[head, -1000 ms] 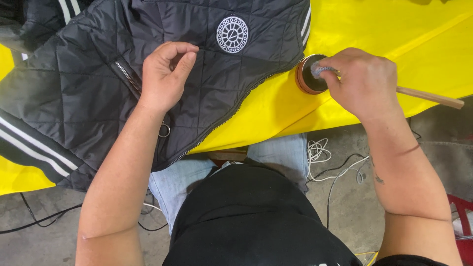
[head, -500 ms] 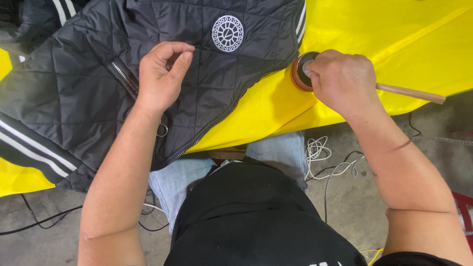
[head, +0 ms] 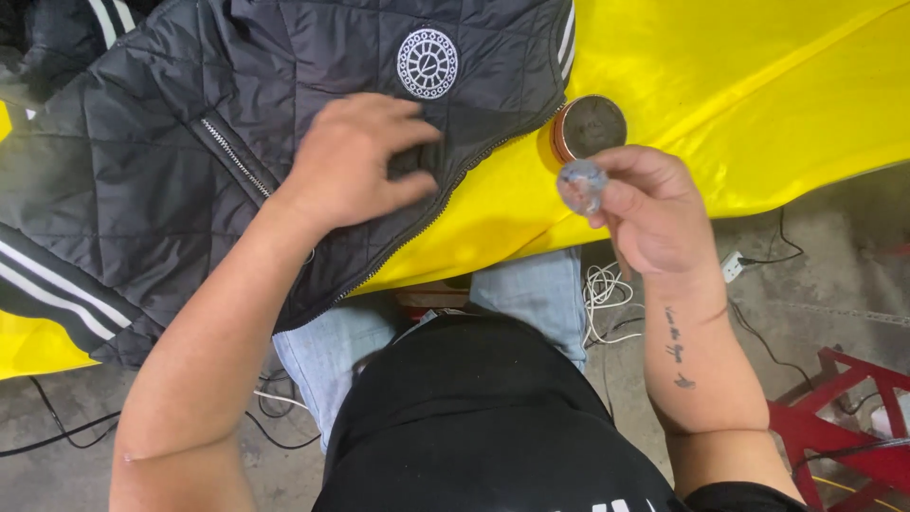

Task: A person is cleaning and restoring a circular patch on a black quilted jacket using a cleaning block, a hair dryer, and a spray bottle.

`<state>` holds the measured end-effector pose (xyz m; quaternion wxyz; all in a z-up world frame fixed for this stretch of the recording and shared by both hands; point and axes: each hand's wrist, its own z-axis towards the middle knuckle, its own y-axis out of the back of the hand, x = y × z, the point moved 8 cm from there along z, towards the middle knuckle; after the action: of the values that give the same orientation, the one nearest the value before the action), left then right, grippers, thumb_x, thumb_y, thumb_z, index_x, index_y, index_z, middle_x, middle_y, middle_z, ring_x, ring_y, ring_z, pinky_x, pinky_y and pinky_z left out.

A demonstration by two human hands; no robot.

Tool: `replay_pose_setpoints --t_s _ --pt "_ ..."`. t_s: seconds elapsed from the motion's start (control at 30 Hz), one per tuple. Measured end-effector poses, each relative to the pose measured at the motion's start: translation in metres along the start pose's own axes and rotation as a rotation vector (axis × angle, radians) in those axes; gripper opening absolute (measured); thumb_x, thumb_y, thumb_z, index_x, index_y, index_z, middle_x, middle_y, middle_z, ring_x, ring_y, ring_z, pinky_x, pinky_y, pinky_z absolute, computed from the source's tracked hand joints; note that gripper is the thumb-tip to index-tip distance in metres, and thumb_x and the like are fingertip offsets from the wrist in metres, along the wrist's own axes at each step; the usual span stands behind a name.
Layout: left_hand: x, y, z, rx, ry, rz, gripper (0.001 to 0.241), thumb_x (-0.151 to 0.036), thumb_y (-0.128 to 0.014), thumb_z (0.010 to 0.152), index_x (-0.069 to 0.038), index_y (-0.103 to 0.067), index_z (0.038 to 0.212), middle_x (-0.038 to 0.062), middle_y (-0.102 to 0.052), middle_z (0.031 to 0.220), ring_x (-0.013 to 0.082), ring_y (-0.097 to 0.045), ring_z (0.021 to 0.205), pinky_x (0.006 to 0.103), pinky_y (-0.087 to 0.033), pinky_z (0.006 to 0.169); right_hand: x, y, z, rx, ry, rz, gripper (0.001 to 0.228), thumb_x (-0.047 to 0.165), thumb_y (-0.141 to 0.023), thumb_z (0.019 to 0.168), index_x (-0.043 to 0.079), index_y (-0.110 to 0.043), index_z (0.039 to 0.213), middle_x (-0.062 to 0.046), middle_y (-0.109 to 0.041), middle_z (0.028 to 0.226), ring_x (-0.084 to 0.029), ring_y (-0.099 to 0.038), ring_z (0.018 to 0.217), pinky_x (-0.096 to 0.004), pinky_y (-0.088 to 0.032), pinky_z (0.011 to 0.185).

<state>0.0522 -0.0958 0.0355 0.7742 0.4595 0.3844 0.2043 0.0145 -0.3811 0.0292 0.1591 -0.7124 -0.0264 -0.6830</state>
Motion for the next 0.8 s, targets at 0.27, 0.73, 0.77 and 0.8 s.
replay_pose_setpoints --t_s 0.27,0.73,0.77,0.8 --pt "-0.006 -0.035 0.017 0.415 0.013 -0.036 0.070 -0.057 -0.075 0.083 -0.027 -0.059 0.144 0.019 -0.028 0.164 0.0389 -0.015 0.153 0.0630 -0.010 0.118 0.014 -0.065 0.012 0.002 0.051 -0.616 0.024 0.004 -0.074 0.095 0.006 -0.073 0.119 -0.011 -0.074 0.107 -0.012 -0.068 0.078 -0.023 -0.058 0.071" --pt "0.013 -0.044 0.008 0.319 -0.014 -0.088 0.098 -0.068 -0.085 0.068 -0.021 -0.055 0.148 0.022 -0.019 0.166 0.0410 -0.006 0.153 0.0660 -0.004 0.118 -0.011 -0.137 0.034 0.131 0.487 -1.447 0.015 0.018 -0.071 0.100 0.012 -0.082 0.108 -0.003 -0.072 0.110 -0.024 -0.068 0.075 -0.034 -0.051 0.054" --pt "0.013 -0.043 0.007 0.306 -0.028 -0.085 0.096 -0.069 -0.083 0.070 -0.022 -0.056 0.148 0.023 -0.019 0.166 0.0406 -0.006 0.153 0.0650 -0.004 0.118 -0.006 -0.132 0.035 0.143 0.459 -1.399 0.014 0.015 -0.071 0.099 0.011 -0.082 0.108 -0.003 -0.073 0.109 -0.022 -0.069 0.083 -0.034 -0.053 0.060" --pt "0.013 -0.043 0.007 0.291 -0.042 -0.081 0.094 -0.070 -0.081 0.072 -0.022 -0.056 0.148 0.023 -0.019 0.166 0.0402 -0.007 0.153 0.0640 -0.004 0.119 0.000 -0.126 0.037 0.155 0.432 -1.352 0.015 0.011 -0.072 0.097 0.010 -0.081 0.108 -0.003 -0.074 0.107 -0.020 -0.071 0.092 -0.035 -0.055 0.067"
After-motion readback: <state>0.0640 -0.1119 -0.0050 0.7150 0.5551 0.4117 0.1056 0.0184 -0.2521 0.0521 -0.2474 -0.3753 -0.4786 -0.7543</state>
